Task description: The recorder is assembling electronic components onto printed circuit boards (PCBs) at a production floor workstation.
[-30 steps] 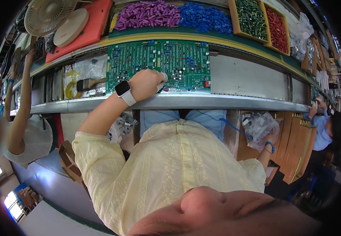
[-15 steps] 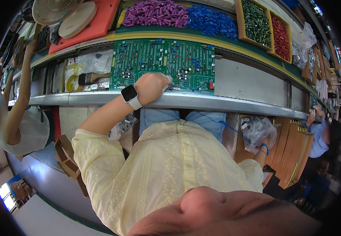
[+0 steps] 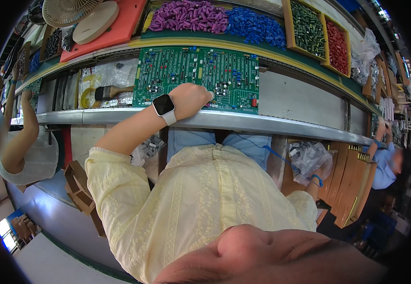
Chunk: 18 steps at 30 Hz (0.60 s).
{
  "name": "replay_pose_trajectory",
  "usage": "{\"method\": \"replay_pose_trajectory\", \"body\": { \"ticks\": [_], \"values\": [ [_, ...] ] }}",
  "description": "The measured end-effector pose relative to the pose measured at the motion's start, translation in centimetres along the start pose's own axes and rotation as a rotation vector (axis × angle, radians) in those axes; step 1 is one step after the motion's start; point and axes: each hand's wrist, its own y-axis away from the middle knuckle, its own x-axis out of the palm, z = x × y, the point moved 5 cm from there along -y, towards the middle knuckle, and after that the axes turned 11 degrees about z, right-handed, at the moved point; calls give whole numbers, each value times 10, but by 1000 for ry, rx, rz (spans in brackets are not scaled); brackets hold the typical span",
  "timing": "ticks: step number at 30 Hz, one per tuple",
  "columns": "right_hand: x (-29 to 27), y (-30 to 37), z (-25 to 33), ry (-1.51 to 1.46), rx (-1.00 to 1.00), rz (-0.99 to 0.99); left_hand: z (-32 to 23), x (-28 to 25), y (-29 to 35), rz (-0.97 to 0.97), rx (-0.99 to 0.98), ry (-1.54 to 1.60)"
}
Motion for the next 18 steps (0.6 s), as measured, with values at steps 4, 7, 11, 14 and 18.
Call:
{"method": "replay_pose_trajectory", "body": {
  "ticks": [4,7,11,14,18],
  "values": [
    [-15,12,20,-17,-74,26,-4,-2,-2,-38,-31,-22],
    [-16,13,22,56,-108,29,-3,-1,-2,-45,-28,-23],
    [-8,4,14,104,-100,38,-6,-2,-2,-15,-19,-43],
    [-2,3,-1,127,-68,35,3,2,-6,-28,8,-43],
    [-22,13,39,-111,30,70,7,3,-3,-63,-11,74]
  ]
}}
